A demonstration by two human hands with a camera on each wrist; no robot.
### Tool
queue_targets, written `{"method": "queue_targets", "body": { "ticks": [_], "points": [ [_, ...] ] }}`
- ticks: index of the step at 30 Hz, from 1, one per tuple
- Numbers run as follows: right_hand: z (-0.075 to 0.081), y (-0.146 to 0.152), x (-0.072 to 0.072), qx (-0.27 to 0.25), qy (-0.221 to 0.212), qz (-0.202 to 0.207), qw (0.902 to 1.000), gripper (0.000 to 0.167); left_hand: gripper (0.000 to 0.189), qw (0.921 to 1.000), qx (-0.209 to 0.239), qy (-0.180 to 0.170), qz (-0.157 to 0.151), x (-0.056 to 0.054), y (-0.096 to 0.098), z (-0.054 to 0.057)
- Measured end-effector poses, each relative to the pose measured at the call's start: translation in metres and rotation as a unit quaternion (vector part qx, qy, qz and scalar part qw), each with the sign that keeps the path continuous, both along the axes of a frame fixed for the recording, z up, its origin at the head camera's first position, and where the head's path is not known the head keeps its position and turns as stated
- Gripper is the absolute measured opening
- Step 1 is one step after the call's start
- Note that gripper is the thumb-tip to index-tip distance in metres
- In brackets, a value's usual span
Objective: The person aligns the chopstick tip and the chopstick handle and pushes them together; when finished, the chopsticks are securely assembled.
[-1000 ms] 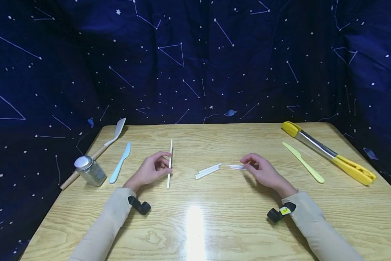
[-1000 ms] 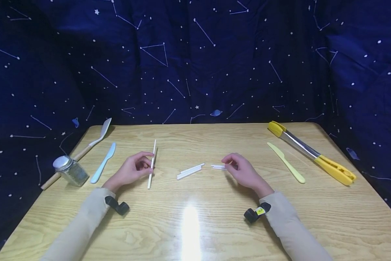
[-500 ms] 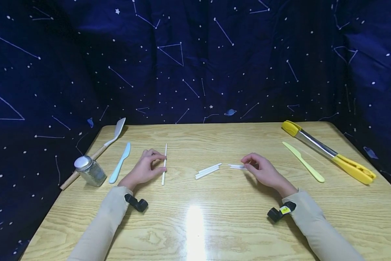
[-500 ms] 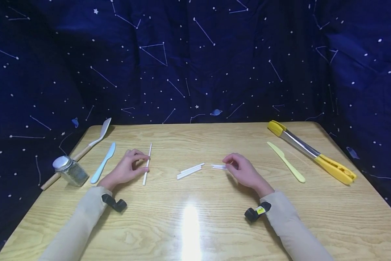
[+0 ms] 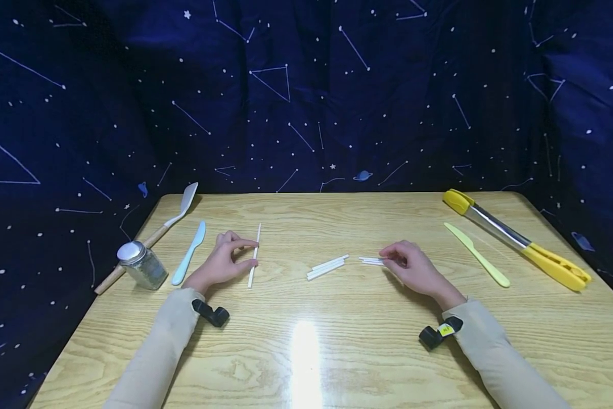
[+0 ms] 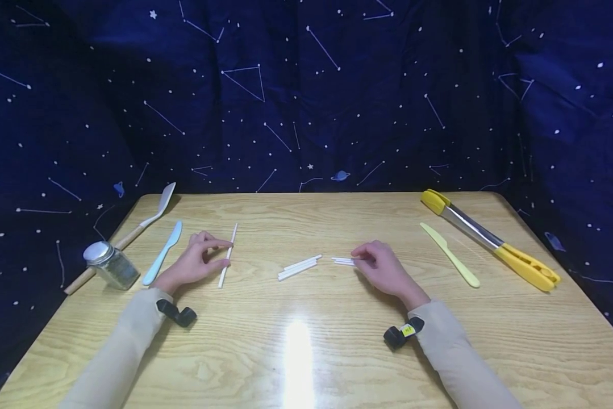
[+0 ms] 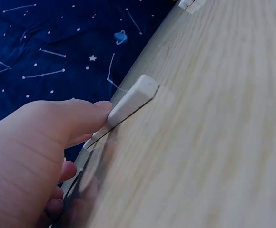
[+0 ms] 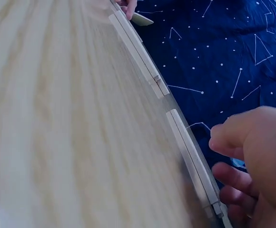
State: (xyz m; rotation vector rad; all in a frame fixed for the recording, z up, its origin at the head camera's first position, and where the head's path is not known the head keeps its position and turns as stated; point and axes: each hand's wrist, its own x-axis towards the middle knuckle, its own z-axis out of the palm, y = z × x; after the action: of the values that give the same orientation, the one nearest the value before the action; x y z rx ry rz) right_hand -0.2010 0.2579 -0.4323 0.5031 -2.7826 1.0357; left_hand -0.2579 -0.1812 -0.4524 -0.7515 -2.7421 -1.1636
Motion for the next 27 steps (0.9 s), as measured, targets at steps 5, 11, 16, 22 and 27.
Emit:
{"method": "queue_targets", "body": {
  "ticks": [5,11,16,22,27],
  "points": [
    [-0.003,0.002,0.001,0.010,0.009,-0.025,0.9996,0.017,0.041,0.9999,-0.005,-0.011,0.005,-0.001,-0.005,0.001],
    [-0.008,0.006,-0.002,0.008,-0.001,-0.040,0.9992,0.018,0.040,0.9996,-0.024,-0.010,0.011,-0.002,-0.009,0.003],
    [-0.012,0.009,-0.005,0.009,-0.009,-0.043,0.9990,0.016,0.038,0.9995,-0.024,0.009,0.020,-0.003,-0.012,0.002],
    [-0.011,0.007,-0.002,0.022,-0.013,-0.050,0.9984,0.015,0.040,0.9988,-0.035,0.023,0.027,-0.003,-0.012,0.002],
    [-0.010,0.006,0.000,0.027,-0.003,-0.051,0.9983,0.013,0.044,0.9986,-0.034,0.022,0.034,-0.004,-0.011,0.002]
  ]
}}
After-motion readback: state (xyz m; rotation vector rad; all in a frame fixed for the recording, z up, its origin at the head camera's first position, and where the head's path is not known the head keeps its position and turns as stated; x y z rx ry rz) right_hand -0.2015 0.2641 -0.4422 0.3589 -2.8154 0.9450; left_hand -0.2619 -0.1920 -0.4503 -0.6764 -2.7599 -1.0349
